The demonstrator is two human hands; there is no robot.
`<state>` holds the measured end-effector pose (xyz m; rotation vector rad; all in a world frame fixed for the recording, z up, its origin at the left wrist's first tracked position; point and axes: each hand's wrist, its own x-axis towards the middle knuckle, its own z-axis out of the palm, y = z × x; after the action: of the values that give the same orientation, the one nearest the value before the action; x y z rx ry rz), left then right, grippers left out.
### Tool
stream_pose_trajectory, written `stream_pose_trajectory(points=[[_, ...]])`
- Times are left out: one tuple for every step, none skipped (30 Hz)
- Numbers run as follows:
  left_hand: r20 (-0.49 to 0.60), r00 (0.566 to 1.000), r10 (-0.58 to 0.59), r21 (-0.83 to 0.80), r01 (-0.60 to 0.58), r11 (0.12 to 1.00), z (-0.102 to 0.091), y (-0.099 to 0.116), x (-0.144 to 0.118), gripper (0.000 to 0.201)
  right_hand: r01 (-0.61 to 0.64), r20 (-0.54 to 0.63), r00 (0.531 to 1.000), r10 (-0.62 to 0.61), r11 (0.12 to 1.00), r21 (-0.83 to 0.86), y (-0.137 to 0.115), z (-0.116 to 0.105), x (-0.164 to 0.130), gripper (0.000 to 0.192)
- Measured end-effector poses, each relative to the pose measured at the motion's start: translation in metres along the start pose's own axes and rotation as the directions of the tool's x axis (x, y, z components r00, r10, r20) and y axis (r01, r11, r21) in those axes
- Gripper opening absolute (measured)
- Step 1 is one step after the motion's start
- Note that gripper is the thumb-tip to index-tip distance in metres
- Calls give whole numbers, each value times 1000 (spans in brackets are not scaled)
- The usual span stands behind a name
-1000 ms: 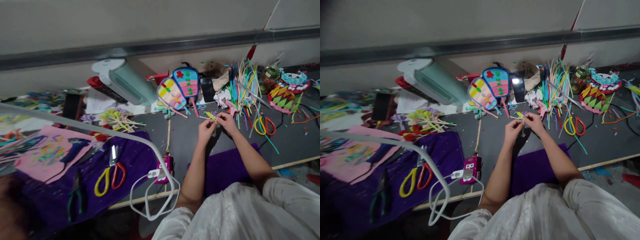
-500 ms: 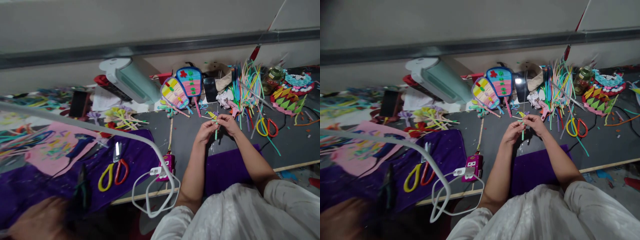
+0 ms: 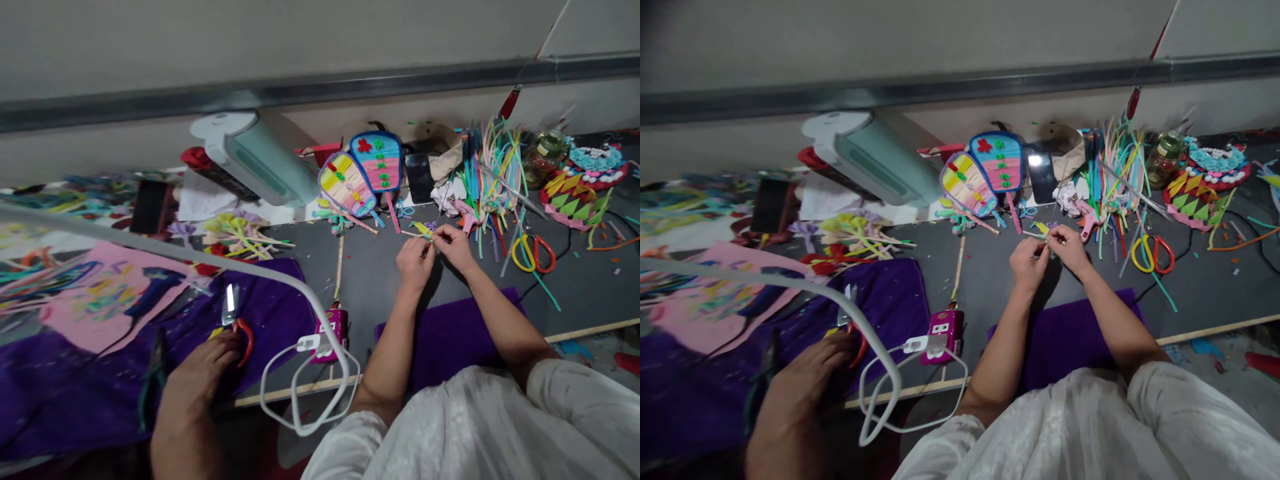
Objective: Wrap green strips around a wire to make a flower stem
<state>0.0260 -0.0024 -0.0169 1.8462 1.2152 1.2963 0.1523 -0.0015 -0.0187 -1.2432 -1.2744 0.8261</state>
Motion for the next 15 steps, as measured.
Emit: stream_pose_trajectory(points=[[11,999,-40,-47,40,998,0,-1,0,22,-3,1,1000,3,1000,17,0,0,0,17],[36,994,-99,-123,103,987,0,-2,1,23,-17,12,1000,17,998,53,1,-1,0,18],[83,982,-170,-217,184,959,0,-3,2,23,-41,32,999,38,994,103,1,-2,1,18],[150,959,-241,-317,278,907,-1,-5,3,24,-73,59,996,64,984,160,1,-3,1,19],[232,924,-304,-409,377,831,-3,-6,4,25,-108,92,992,89,970,218,1,-3,1,19],[321,880,-350,-481,470,740,-5,-8,5,27,-144,124,986,113,951,274,0,-4,1,20],[402,834,-378,-532,549,645,-7,-9,6,29,-178,154,979,134,930,323,0,-4,0,20],[474,790,-389,-561,612,558,-10,-10,6,31,-210,182,972,152,907,365,-1,-4,0,20],[539,750,-383,-571,660,489,-12,-11,7,32,-239,206,964,167,884,402,-1,-4,-1,20],[592,716,-369,-570,696,437,-15,-12,7,33,-266,229,957,181,860,435,-2,-3,-2,21],[633,690,-351,-564,722,402,-16,-12,7,34,-292,252,949,192,838,461,-3,-3,-3,21],[662,671,-333,-559,738,378,-17,-12,7,35,-314,274,941,200,818,481,-4,-3,-4,21],[679,661,-319,-558,747,361,-18,-12,6,36,-333,295,933,205,803,494,-5,-3,-5,22],[686,658,-311,-562,750,348,-18,-12,6,36,-345,310,928,208,793,502,-6,-3,-5,22],[685,660,-308,-570,749,336,-17,-12,6,35,-349,316,926,207,791,503,-7,-4,-5,22]])
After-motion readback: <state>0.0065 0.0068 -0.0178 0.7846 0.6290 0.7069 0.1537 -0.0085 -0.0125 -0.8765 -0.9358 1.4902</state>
